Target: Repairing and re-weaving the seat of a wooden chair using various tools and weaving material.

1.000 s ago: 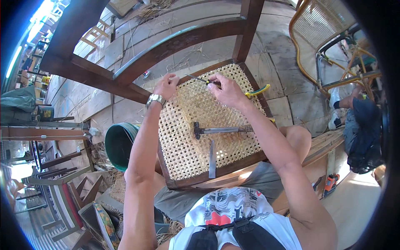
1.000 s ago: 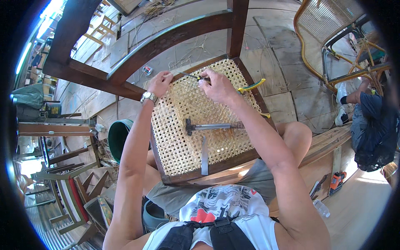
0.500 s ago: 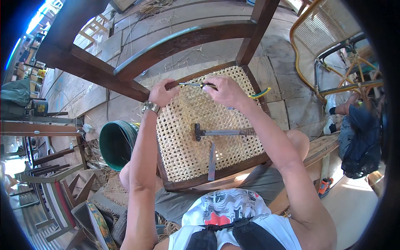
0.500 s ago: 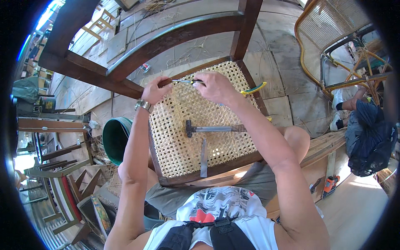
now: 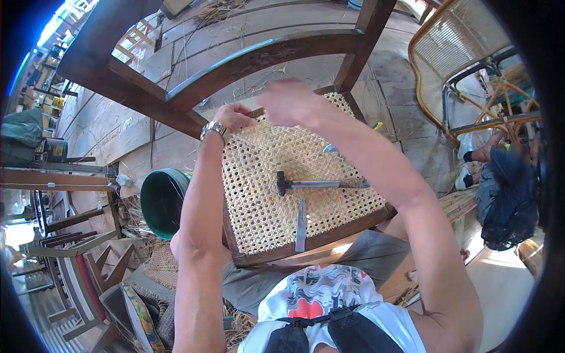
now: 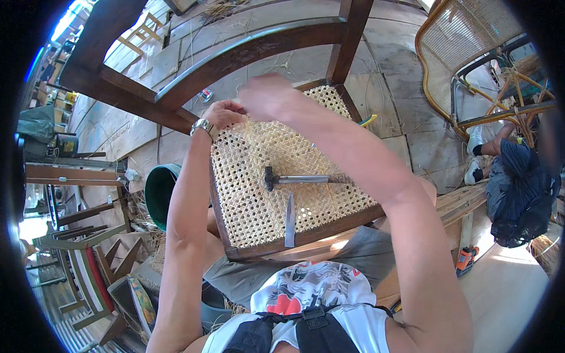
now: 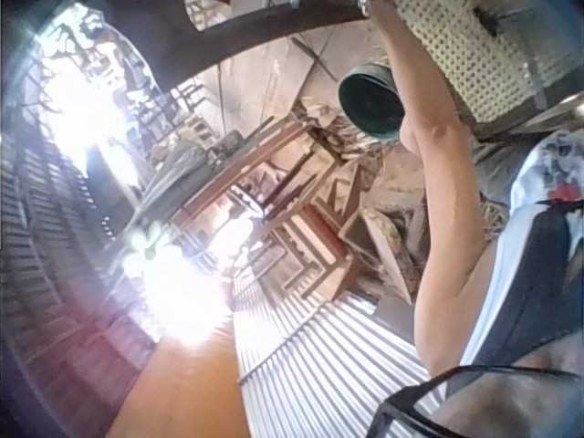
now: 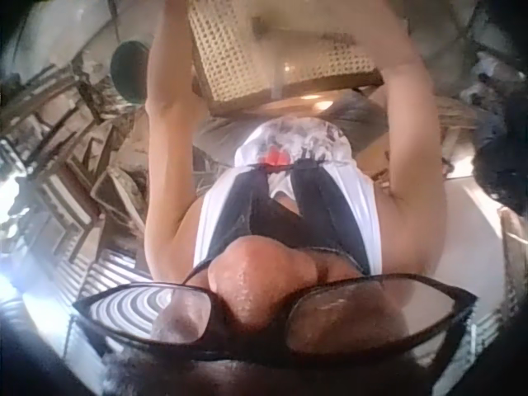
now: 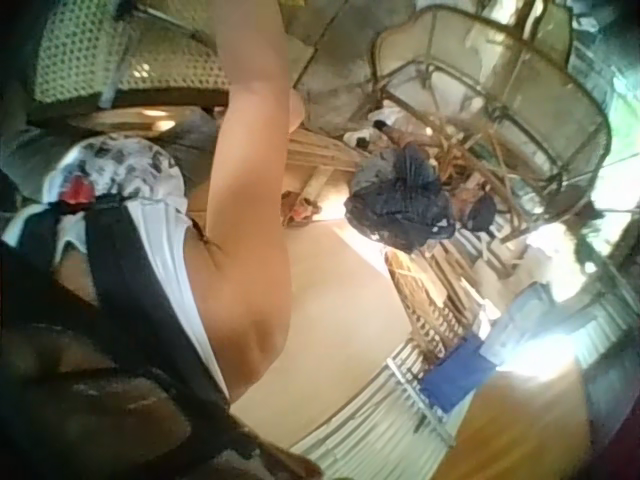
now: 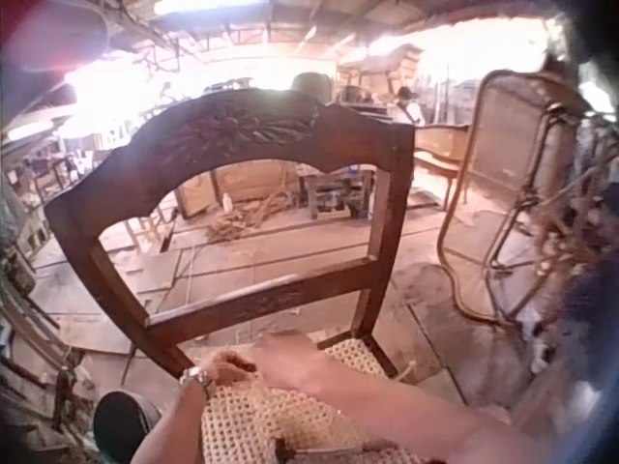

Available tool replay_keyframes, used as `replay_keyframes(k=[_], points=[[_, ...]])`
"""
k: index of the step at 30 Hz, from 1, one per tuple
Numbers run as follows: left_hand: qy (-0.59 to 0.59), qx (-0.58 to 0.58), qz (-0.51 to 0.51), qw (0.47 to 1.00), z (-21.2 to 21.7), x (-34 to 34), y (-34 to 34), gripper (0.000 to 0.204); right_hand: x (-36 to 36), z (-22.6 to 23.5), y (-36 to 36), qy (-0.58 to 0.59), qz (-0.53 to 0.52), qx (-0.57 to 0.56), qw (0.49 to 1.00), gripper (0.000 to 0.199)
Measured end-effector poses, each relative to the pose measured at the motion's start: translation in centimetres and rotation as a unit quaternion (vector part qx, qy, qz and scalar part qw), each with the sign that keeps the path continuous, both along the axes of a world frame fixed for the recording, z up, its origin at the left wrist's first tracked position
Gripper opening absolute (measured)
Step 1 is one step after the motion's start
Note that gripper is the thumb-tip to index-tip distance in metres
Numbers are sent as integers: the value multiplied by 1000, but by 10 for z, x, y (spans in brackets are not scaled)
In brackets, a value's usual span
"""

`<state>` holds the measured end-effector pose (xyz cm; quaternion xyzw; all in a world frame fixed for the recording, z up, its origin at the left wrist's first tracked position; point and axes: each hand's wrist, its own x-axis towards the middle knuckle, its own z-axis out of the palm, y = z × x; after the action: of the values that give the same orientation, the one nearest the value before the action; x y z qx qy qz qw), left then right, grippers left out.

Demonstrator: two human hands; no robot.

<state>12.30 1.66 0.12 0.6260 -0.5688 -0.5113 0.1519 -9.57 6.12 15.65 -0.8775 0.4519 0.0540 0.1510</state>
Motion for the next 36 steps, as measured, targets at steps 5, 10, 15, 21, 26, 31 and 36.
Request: replay_keyframes(k=[5,10,15,21,26,31,36], points=[[-185,-532,-141,814,-64,-5,13,26,84,-35,-44,69,7,-30,997,31],[-160,-486,-44,858,-40,-19,52,24,75,-13,-11,-12,-32,-41,999,44],[-155,-451,35,878,-21,-20,58,19,-49,-20,100,-243,-100,-47,964,78],[-139,-435,35,889,-7,-35,61,21,-134,-93,174,-150,-58,-11,987,35],[-151,-390,32,908,-8,-34,59,24,-115,-66,173,-189,-52,-25,980,19],[-202,-384,51,899,-14,-26,60,26,-63,13,145,-361,-9,-215,907,35],[-169,-364,30,915,0,-35,60,29,-57,-1,114,-280,-46,-231,931,44]])
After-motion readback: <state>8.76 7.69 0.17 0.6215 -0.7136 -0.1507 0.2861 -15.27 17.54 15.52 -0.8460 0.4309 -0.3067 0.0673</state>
